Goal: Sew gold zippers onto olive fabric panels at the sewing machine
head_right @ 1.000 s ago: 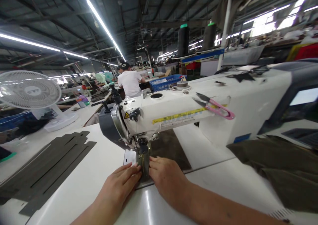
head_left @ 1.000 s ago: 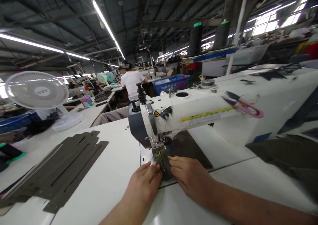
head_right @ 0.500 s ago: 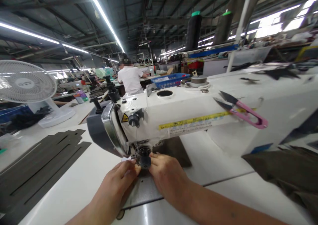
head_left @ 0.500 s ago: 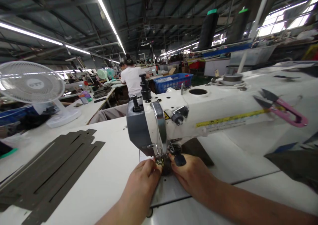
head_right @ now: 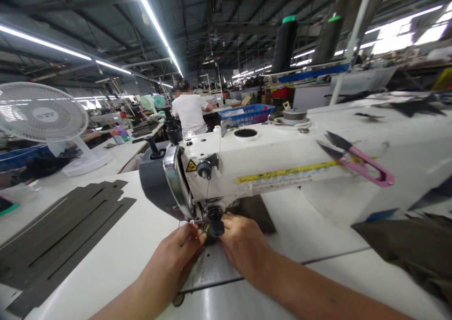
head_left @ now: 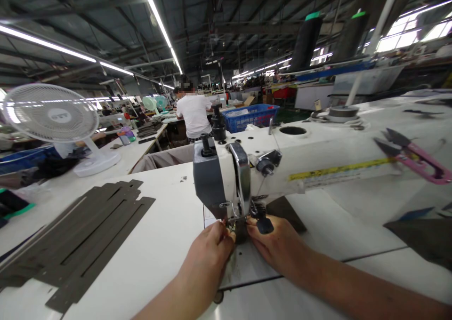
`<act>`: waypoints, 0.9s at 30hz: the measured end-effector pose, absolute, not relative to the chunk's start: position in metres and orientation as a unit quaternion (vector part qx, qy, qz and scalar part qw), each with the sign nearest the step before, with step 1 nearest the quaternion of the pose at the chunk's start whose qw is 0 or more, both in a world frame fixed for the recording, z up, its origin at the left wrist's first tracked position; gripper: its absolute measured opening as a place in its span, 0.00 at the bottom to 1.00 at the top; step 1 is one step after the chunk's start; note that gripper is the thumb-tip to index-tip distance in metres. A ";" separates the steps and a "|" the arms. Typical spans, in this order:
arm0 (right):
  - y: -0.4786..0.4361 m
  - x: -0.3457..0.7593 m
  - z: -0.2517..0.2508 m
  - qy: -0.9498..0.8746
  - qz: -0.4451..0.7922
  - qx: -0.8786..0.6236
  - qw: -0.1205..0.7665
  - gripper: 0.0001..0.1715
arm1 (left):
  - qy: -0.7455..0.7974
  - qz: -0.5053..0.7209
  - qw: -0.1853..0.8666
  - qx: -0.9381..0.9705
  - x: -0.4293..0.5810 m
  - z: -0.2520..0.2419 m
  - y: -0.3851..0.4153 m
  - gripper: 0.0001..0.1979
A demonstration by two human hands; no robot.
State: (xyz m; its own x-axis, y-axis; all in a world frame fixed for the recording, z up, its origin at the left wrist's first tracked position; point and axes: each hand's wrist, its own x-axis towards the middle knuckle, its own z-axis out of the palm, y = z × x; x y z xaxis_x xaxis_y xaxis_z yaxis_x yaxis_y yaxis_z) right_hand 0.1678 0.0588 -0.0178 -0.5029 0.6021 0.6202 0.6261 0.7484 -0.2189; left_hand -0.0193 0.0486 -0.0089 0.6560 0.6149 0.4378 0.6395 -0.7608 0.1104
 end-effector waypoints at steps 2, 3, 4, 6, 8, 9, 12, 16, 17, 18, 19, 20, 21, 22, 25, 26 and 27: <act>0.059 0.168 -0.019 -0.869 -0.021 -0.360 0.338 0.17 | -0.345 -0.240 0.021 -0.907 -0.020 -0.010 0.048 0.11; 0.059 0.168 -0.020 -0.870 -0.024 -0.365 0.330 0.17 | -0.347 -0.248 0.019 -0.904 -0.020 -0.010 0.048 0.11; 0.060 0.169 -0.020 -0.872 -0.026 -0.368 0.322 0.16 | -0.348 -0.258 0.017 -0.901 -0.020 -0.011 0.048 0.11; 0.061 0.169 -0.021 -0.874 -0.030 -0.375 0.309 0.16 | -0.352 -0.267 0.013 -0.897 -0.020 -0.013 0.049 0.11; 0.062 0.169 -0.022 -0.875 -0.026 -0.379 0.299 0.16 | -0.358 -0.264 0.013 -0.895 -0.021 -0.014 0.050 0.10; 0.062 0.169 -0.022 -0.876 -0.023 -0.380 0.296 0.16 | -0.361 -0.262 0.016 -0.895 -0.021 -0.015 0.051 0.09; 0.063 0.170 -0.022 -0.877 -0.020 -0.384 0.289 0.17 | -0.364 -0.259 0.027 -0.894 -0.021 -0.015 0.052 0.09; 0.063 0.169 -0.023 -0.877 -0.022 -0.387 0.285 0.18 | -0.361 -0.256 0.032 -0.896 -0.021 -0.016 0.052 0.09; 0.063 0.169 -0.024 -0.877 -0.021 -0.386 0.286 0.18 | -0.364 -0.255 0.032 -0.895 -0.020 -0.016 0.052 0.09; 0.064 0.168 -0.024 -0.877 -0.019 -0.386 0.285 0.17 | -0.368 -0.254 0.031 -0.894 -0.020 -0.016 0.052 0.08; 0.064 0.168 -0.025 -0.877 -0.016 -0.388 0.283 0.17 | -0.374 -0.253 0.030 -0.892 -0.020 -0.017 0.053 0.08; 0.064 0.168 -0.025 -0.876 -0.012 -0.392 0.281 0.17 | -0.379 -0.252 0.030 -0.890 -0.019 -0.018 0.053 0.09; 0.064 0.168 -0.025 -0.875 -0.006 -0.394 0.281 0.16 | -0.383 -0.252 0.029 -0.888 -0.019 -0.018 0.054 0.09; 0.065 0.169 -0.025 -0.875 0.004 -0.394 0.280 0.16 | -0.385 -0.254 0.029 -0.887 -0.019 -0.018 0.055 0.09; 0.069 0.178 -0.020 -0.881 0.032 -0.388 0.271 0.11 | -0.385 -0.256 0.034 -0.886 -0.020 -0.016 0.057 0.08; 0.070 0.182 -0.018 -0.880 0.014 -0.397 0.261 0.08 | -0.384 -0.260 0.043 -0.885 -0.020 -0.014 0.055 0.09; 0.070 0.187 -0.015 -0.875 -0.023 -0.418 0.244 0.06 | -0.380 -0.264 0.054 -0.885 -0.018 -0.011 0.053 0.09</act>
